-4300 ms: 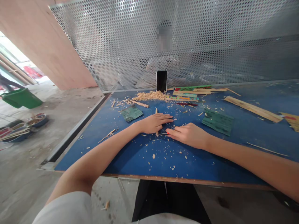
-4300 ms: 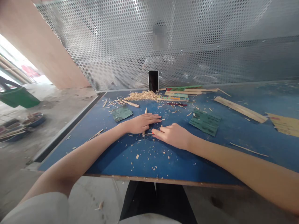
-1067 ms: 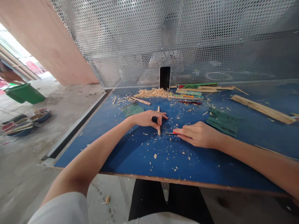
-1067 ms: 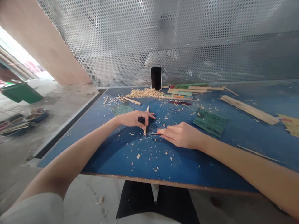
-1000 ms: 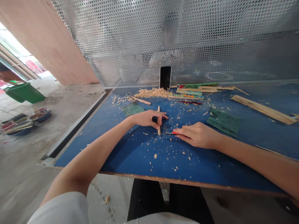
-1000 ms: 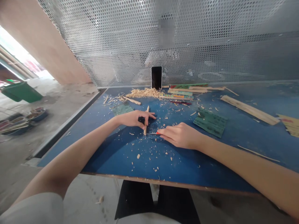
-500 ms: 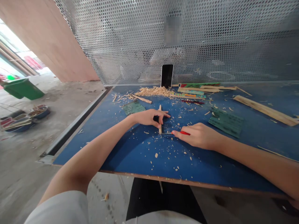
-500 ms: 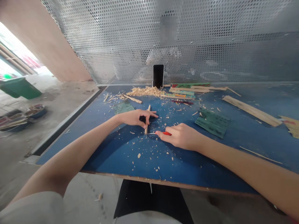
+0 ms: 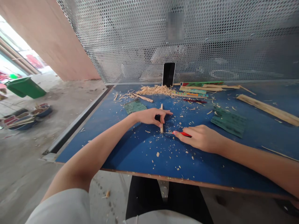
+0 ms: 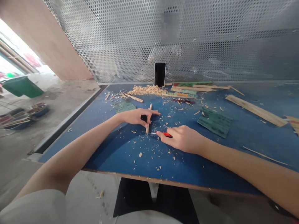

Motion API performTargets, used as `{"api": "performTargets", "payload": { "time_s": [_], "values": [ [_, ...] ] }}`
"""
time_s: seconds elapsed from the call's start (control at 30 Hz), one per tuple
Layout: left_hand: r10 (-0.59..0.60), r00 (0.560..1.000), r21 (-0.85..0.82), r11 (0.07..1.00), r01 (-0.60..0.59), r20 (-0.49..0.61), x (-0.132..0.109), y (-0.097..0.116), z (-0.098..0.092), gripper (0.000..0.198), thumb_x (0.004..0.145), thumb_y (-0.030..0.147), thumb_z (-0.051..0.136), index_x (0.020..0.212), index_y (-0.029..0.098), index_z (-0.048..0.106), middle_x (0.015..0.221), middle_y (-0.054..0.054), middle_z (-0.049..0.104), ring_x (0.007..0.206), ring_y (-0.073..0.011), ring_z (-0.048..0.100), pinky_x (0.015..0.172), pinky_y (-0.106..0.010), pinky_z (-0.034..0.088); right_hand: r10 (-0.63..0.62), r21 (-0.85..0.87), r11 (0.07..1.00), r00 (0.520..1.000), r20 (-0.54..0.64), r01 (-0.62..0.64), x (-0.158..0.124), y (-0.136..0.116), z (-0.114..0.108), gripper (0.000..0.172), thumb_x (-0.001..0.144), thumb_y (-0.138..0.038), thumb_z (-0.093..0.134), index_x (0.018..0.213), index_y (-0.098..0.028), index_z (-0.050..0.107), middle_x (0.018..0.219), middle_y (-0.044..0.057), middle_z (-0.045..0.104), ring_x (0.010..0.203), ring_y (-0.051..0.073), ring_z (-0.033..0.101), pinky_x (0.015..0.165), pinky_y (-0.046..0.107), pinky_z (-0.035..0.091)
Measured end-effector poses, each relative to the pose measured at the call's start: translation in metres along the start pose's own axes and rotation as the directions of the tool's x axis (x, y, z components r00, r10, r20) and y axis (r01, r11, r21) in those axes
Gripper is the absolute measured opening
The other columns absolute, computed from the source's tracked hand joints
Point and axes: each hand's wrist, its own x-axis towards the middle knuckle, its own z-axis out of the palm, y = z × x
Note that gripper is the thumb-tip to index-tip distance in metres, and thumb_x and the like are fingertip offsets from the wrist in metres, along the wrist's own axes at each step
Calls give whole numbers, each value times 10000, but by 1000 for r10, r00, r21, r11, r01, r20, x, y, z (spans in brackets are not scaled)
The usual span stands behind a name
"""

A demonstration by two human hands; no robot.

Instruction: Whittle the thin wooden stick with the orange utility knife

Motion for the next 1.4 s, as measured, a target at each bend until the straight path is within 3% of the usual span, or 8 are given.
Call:
{"api": "performTargets", "payload": {
  "time_s": [0.23,0.47,0.57,0.83,1.1,1.4],
  "values": [
    [20,1000,-9,1000,-20,1,1,-4,1,115,909,255,782,900,220,673,1651,-53,490,1593,-271,367,1261,-506,351,51,72,996,995,90,-58,-6,-2,9,407,1049,-109,461,1439,-120,579,855,28,647,624,140,568,565,320,306],
    [14,1000,-20,1000,-14,7,0,-2,-1,99,916,257,773,909,212,686,1651,-77,488,1601,-281,351,1268,-524,320,10,26,1000,998,-60,-8,-4,1,2,390,1041,-66,484,1408,-142,594,809,-6,606,633,130,526,593,295,331],
    [17,1000,-28,999,-17,3,1,-1,-1,106,910,240,782,896,208,683,1644,-79,497,1595,-276,363,1266,-504,328,17,23,1000,997,-70,-16,-3,2,1,360,1050,-78,492,1390,-143,592,789,-14,588,643,132,534,588,292,338],
    [18,1000,-52,998,-18,-6,1,2,0,109,894,189,787,870,203,682,1630,-96,512,1566,-287,417,1225,-508,388,3,48,999,1000,-21,-2,-6,0,6,418,1040,-60,469,1451,-107,531,880,30,658,675,151,593,604,308,375],
    [29,1000,-54,998,-29,-8,3,-3,0,129,882,175,797,859,204,674,1628,-82,516,1564,-274,422,1248,-519,360,32,119,992,996,84,-42,-3,-2,11,384,1040,-97,455,1409,-110,564,871,21,664,612,142,580,574,330,367],
    [40,999,-35,999,-40,2,3,-2,0,110,914,198,771,885,201,664,1629,-103,511,1584,-262,385,1262,-513,341,24,43,999,998,-57,-21,-8,5,9,404,1030,-71,499,1414,-146,602,826,6,633,642,140,548,596,306,359]
  ]
}}
